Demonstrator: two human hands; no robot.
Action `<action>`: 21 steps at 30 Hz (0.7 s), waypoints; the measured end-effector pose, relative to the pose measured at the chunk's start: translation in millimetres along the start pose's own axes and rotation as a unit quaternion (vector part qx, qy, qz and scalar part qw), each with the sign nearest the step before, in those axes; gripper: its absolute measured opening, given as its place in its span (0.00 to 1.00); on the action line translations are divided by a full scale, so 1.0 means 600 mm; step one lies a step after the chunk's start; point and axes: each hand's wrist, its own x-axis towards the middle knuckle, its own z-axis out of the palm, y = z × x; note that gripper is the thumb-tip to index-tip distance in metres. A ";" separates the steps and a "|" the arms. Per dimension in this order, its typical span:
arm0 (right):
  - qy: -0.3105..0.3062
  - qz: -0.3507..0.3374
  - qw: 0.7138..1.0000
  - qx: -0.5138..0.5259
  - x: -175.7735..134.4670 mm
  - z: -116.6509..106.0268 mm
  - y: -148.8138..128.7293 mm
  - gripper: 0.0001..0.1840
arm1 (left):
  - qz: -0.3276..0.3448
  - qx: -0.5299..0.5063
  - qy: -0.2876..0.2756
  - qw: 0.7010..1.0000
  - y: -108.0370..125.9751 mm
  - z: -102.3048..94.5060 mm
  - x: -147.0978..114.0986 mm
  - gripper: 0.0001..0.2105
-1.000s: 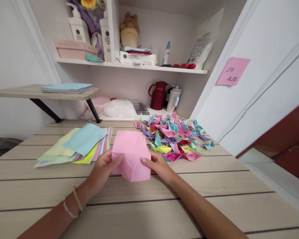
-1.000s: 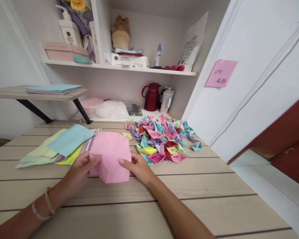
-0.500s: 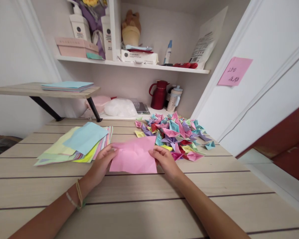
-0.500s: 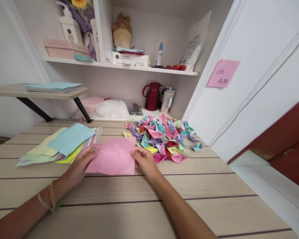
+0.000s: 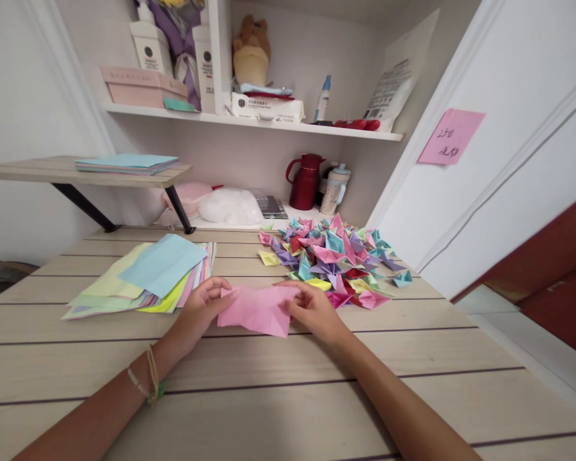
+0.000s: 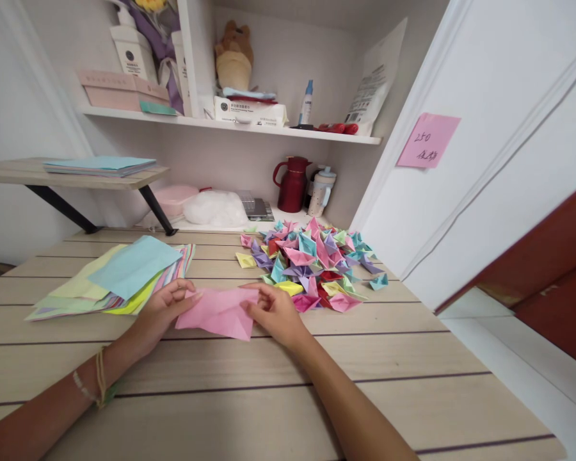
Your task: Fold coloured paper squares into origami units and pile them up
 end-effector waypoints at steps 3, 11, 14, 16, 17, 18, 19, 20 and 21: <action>-0.014 -0.015 0.999 -0.030 -0.003 0.002 -0.002 0.20 | -0.022 -0.016 -0.020 0.999 0.000 0.000 -0.001 0.16; -0.020 -0.018 0.996 0.090 -0.006 0.004 -0.013 0.10 | -0.018 -0.082 0.013 0.996 -0.001 -0.003 0.001 0.17; -0.019 -0.019 0.994 0.104 -0.007 0.004 -0.013 0.15 | -0.008 -0.134 0.014 0.991 0.002 -0.001 0.002 0.20; -0.024 -0.035 0.995 0.093 -0.008 0.003 -0.014 0.20 | -0.010 -0.144 -0.003 0.990 0.003 0.001 0.001 0.24; -0.032 -0.047 0.995 0.076 -0.008 0.004 -0.015 0.22 | -0.011 -0.141 -0.005 0.990 0.002 0.003 0.001 0.26; -0.044 -0.059 0.996 0.052 -0.009 0.004 -0.017 0.22 | -0.011 -0.136 0.000 0.991 0.001 0.004 0.001 0.29; -0.061 -0.068 0.996 0.024 -0.010 0.005 -0.019 0.22 | -0.009 -0.127 0.008 0.992 -0.002 0.005 0.002 0.31; -0.081 -0.075 0.994 -0.004 -0.011 0.007 -0.021 0.21 | -0.004 -0.112 0.016 0.994 -0.005 0.006 0.002 0.33; -0.102 -0.078 0.991 -0.027 -0.012 0.009 -0.023 0.20 | 0.007 -0.091 0.023 0.996 -0.009 0.006 0.004 0.35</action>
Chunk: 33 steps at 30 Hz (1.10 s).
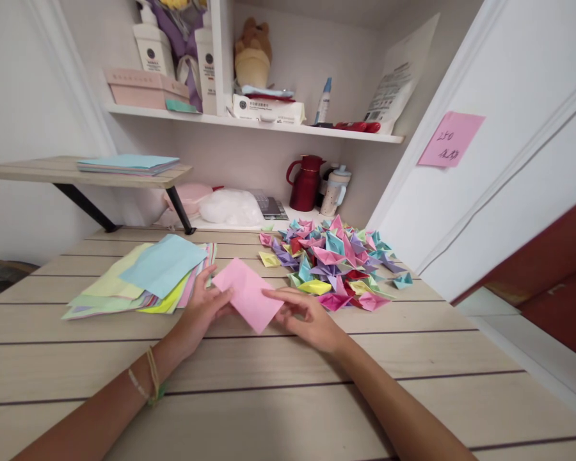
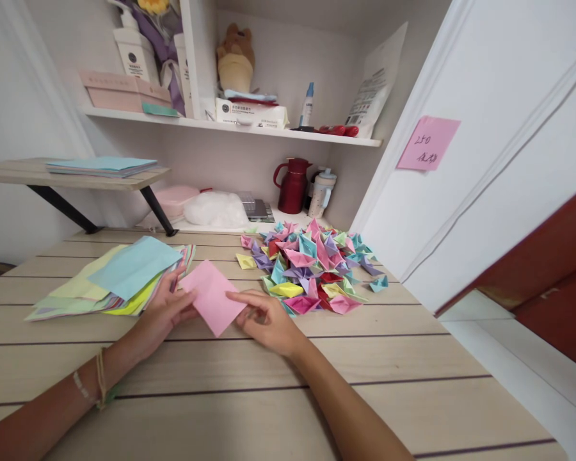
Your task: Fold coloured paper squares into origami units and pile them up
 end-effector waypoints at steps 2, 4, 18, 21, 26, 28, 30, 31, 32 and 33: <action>-0.028 0.010 0.999 -0.011 -0.001 0.005 -0.002 0.22 | 0.031 0.045 0.002 0.999 -0.007 -0.001 0.001 0.37; -0.014 0.029 0.999 0.031 -0.001 0.009 0.000 0.29 | 0.055 0.067 -0.013 0.996 -0.009 -0.001 0.000 0.36; 0.066 0.143 0.966 0.205 0.007 0.016 0.018 0.21 | -0.002 0.051 -0.143 0.988 0.004 0.022 -0.039 0.40; 0.120 0.117 0.965 0.200 0.011 0.016 0.025 0.20 | -0.031 0.059 -0.136 0.988 -0.004 0.018 -0.029 0.35; 0.147 0.107 0.971 0.157 0.013 0.016 0.024 0.14 | -0.055 0.167 -0.129 0.976 -0.011 0.015 -0.019 0.10; 0.147 0.117 0.974 0.123 0.011 0.015 0.020 0.14 | -0.045 0.198 -0.132 0.970 -0.012 0.013 -0.020 0.13; 0.140 0.140 0.975 0.104 0.009 0.014 0.017 0.15 | -0.049 0.201 -0.128 0.970 -0.012 0.013 -0.021 0.13; 0.135 0.151 0.974 0.104 0.008 0.014 0.016 0.16 | -0.056 0.192 -0.125 0.972 -0.012 0.014 -0.022 0.12; 0.127 0.158 0.973 0.112 0.007 0.014 0.015 0.16 | -0.060 0.179 -0.122 0.974 -0.012 0.014 -0.023 0.12; 0.120 0.159 0.971 0.129 0.007 0.014 0.014 0.16 | -0.059 0.165 -0.121 0.977 -0.011 0.016 -0.024 0.12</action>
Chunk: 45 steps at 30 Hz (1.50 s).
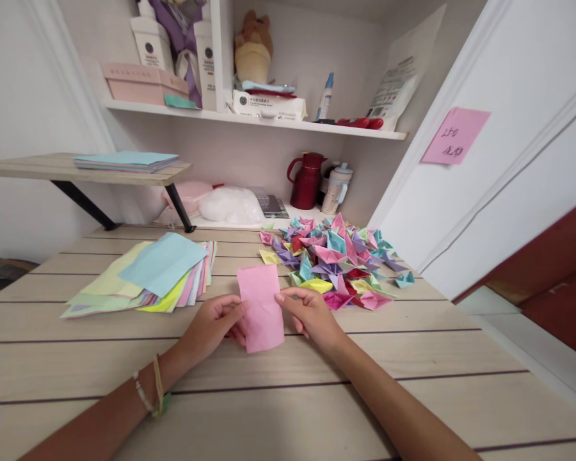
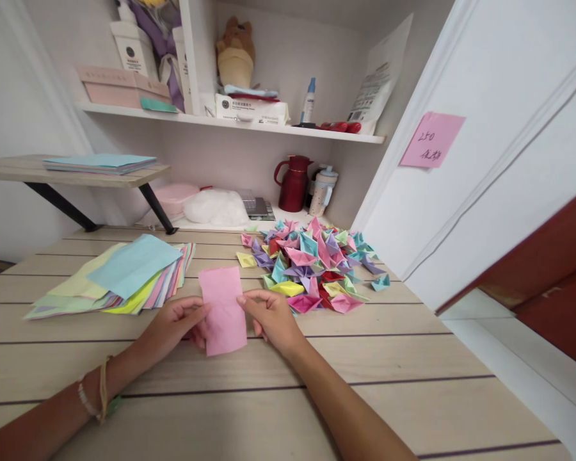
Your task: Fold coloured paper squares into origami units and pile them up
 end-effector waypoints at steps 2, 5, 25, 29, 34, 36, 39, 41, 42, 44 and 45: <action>-0.020 -0.005 0.999 0.045 0.000 0.001 -0.001 0.16 | 0.022 -0.028 -0.007 0.999 0.004 0.002 -0.001 0.10; -0.045 -0.031 0.994 0.092 -0.001 0.004 0.000 0.14 | 0.074 -0.062 -0.018 0.995 0.012 0.002 -0.001 0.10; -0.001 -0.222 0.960 -0.168 0.001 -0.010 -0.002 0.10 | 0.095 -0.049 0.013 0.994 0.001 -0.004 0.003 0.08; 0.026 -0.233 0.956 -0.176 0.003 -0.012 -0.001 0.09 | 0.088 -0.089 -0.043 0.991 -0.006 -0.004 0.003 0.18; 0.063 -0.189 0.969 -0.146 0.004 -0.002 0.002 0.11 | 0.088 -0.009 0.001 0.996 -0.014 -0.004 0.005 0.10; 0.059 -0.161 0.982 -0.084 0.004 0.003 0.004 0.14 | 0.096 0.020 0.015 0.995 -0.012 -0.004 0.005 0.07; 0.035 -0.132 0.991 -0.002 0.004 0.009 0.007 0.23 | 0.114 -0.020 0.039 0.993 -0.005 -0.002 0.003 0.14; 0.034 -0.123 0.991 0.027 0.003 0.012 0.008 0.30 | 0.116 -0.049 0.053 0.991 -0.002 -0.001 0.003 0.21; 0.039 -0.121 0.991 0.036 0.003 0.012 0.008 0.36 | 0.109 -0.052 0.053 0.991 -0.001 -0.001 0.003 0.24; 0.052 -0.121 0.990 0.050 0.003 0.013 0.007 0.45 | 0.087 -0.032 0.040 0.995 -0.002 -0.002 0.004 0.24; 0.058 -0.121 0.989 0.056 0.003 0.013 0.007 0.49 | 0.081 -0.012 0.033 0.996 -0.002 -0.003 0.004 0.21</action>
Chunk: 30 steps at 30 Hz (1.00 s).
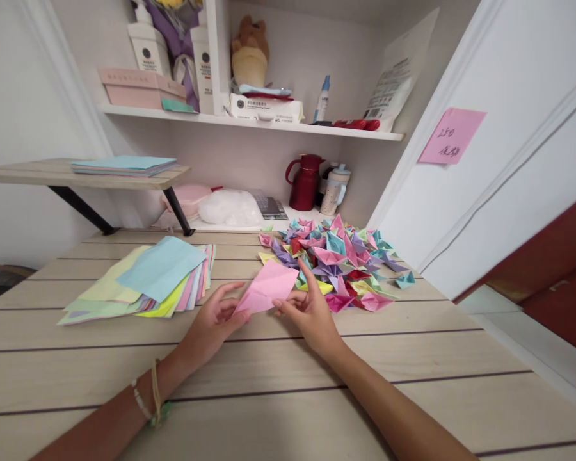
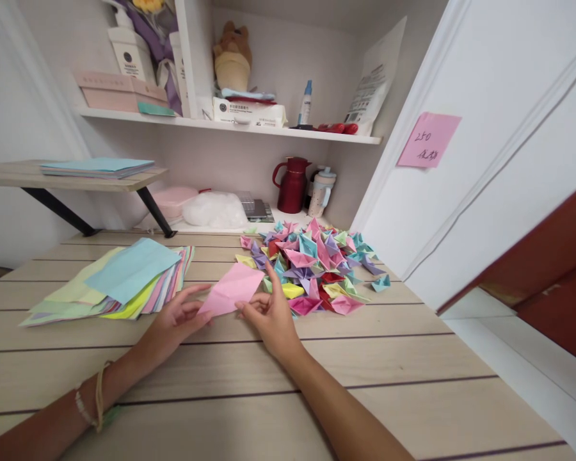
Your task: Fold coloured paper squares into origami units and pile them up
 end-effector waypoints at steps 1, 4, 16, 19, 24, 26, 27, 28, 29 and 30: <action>0.006 0.003 1.000 0.006 0.000 0.000 -0.001 0.51 | 0.000 0.023 -0.008 1.000 0.000 0.000 0.001 0.16; 0.010 0.021 0.999 0.029 0.002 -0.002 -0.001 0.52 | 0.018 0.068 -0.017 0.997 0.001 0.000 0.002 0.09; -0.094 0.083 0.991 0.041 -0.006 0.003 -0.003 0.26 | -0.086 -0.158 0.042 0.983 0.008 -0.003 0.003 0.09; -0.103 0.054 0.993 -0.004 -0.006 -0.007 -0.007 0.31 | -0.105 -0.151 0.071 0.980 0.009 -0.002 0.004 0.11; -0.233 0.000 0.958 -0.168 -0.011 -0.009 0.000 0.29 | -0.049 -0.157 0.181 0.970 -0.002 -0.004 0.012 0.19; -0.263 -0.019 0.941 -0.210 -0.013 -0.007 0.006 0.32 | -0.035 -0.137 0.185 0.973 -0.004 -0.006 0.014 0.19; -0.268 -0.027 0.935 -0.230 -0.015 -0.005 0.008 0.33 | -0.027 -0.123 0.182 0.975 -0.005 -0.007 0.013 0.18; -0.268 -0.034 0.930 -0.248 -0.016 -0.004 0.009 0.32 | -0.017 -0.103 0.176 0.979 -0.004 -0.007 0.012 0.17; -0.269 -0.039 0.927 -0.258 -0.017 -0.004 0.009 0.32 | -0.007 -0.077 0.167 0.983 -0.003 -0.007 0.011 0.15; -0.270 -0.041 0.926 -0.262 -0.017 -0.003 0.008 0.32 | 0.001 -0.047 0.158 0.986 -0.001 -0.007 0.009 0.13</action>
